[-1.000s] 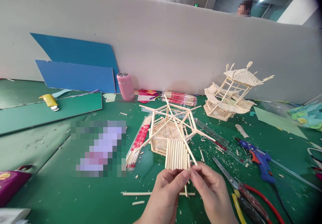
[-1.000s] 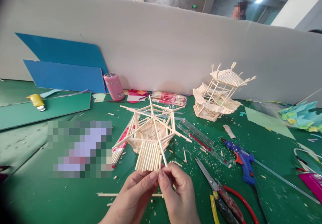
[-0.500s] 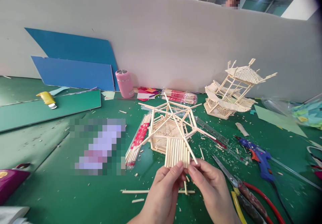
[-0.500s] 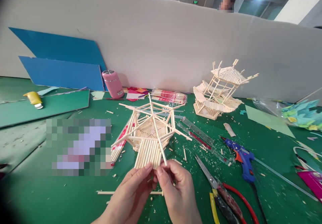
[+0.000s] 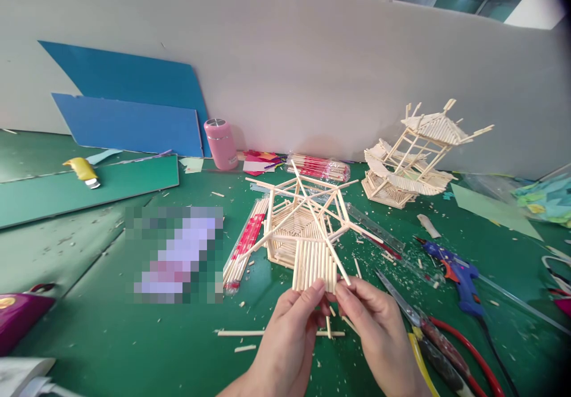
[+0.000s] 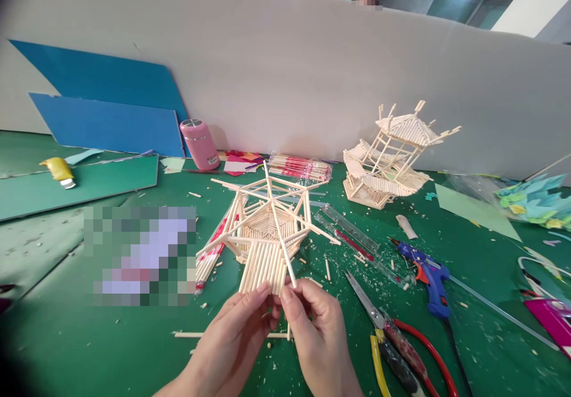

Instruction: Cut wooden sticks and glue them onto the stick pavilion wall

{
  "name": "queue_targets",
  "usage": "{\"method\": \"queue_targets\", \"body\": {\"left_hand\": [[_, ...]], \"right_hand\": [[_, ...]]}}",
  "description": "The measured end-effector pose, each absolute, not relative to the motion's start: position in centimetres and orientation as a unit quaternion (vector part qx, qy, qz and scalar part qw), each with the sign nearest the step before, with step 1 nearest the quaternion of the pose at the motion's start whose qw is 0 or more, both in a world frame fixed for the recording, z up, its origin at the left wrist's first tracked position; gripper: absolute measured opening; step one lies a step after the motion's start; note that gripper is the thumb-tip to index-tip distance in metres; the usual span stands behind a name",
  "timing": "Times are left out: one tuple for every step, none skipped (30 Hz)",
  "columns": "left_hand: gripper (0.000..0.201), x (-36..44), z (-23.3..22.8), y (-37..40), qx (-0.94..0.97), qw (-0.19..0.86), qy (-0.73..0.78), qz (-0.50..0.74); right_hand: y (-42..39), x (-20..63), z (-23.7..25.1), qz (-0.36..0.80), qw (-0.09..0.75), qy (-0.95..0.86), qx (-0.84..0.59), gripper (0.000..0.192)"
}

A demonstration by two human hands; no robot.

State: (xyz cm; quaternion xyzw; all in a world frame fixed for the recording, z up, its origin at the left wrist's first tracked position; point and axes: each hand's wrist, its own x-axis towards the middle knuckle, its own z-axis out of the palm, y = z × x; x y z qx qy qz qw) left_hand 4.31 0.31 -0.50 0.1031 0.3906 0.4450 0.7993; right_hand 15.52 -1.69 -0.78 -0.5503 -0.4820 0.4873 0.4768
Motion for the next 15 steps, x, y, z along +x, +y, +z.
{"method": "queue_targets", "body": {"left_hand": [[0.021, 4.31, -0.51, 0.30, 0.104, 0.800, 0.390, 0.445], [0.021, 4.30, -0.52, 0.30, 0.105, 0.800, 0.390, 0.444], [0.021, 4.29, -0.53, 0.29, 0.106, 0.800, 0.390, 0.444], [0.021, 4.29, -0.56, 0.29, 0.106, 0.798, 0.392, 0.444], [0.021, 4.28, -0.59, 0.29, 0.107, 0.797, 0.394, 0.445], [0.021, 4.27, -0.64, 0.30, 0.108, 0.797, 0.395, 0.444], [0.021, 4.27, -0.71, 0.31, 0.108, 0.797, 0.395, 0.444], [0.021, 4.27, -0.79, 0.33, 0.108, 0.797, 0.393, 0.445], [0.021, 4.28, -0.88, 0.36, 0.108, 0.798, 0.391, 0.445], [0.021, 4.28, -0.97, 0.39, 0.108, 0.798, 0.390, 0.446], [0.020, 4.27, -1.06, 0.42, 0.109, 0.799, 0.388, 0.447], [0.020, 4.26, -1.14, 0.44, 0.110, 0.798, 0.387, 0.448], [0.020, 4.24, -1.21, 0.46, 0.111, 0.798, 0.386, 0.449], [0.020, 4.23, -1.25, 0.47, 0.114, 0.798, 0.385, 0.449], [0.020, 4.21, -1.26, 0.48, 0.116, 0.798, 0.384, 0.449]], "right_hand": [[-1.67, 15.50, -0.81, 0.488, 0.478, -0.481, -0.550, 0.026], [-1.64, 15.49, -0.86, 0.489, 0.478, -0.480, -0.550, 0.026], [-1.62, 15.49, -0.91, 0.489, 0.478, -0.480, -0.550, 0.027], [-1.60, 15.48, -0.95, 0.489, 0.477, -0.479, -0.551, 0.027], [-1.59, 15.46, -0.98, 0.491, 0.475, -0.480, -0.550, 0.027], [-1.60, 15.43, -0.98, 0.492, 0.474, -0.480, -0.550, 0.027], [-1.61, 15.38, -0.96, 0.490, 0.475, -0.479, -0.552, 0.027], [-1.63, 15.31, -0.93, 0.487, 0.478, -0.477, -0.554, 0.028], [-1.66, 15.23, -0.88, 0.481, 0.483, -0.475, -0.557, 0.028], [-1.69, 15.13, -0.83, 0.475, 0.489, -0.471, -0.560, 0.028], [-1.72, 15.04, -0.78, 0.471, 0.496, -0.466, -0.561, 0.028], [-1.75, 14.95, -0.75, 0.467, 0.503, -0.463, -0.561, 0.028], [-1.78, 14.89, -0.74, 0.466, 0.507, -0.461, -0.560, 0.028], [-1.81, 14.85, -0.75, 0.466, 0.507, -0.463, -0.558, 0.028], [-1.83, 14.84, -0.78, 0.466, 0.506, -0.466, -0.557, 0.028]]}}
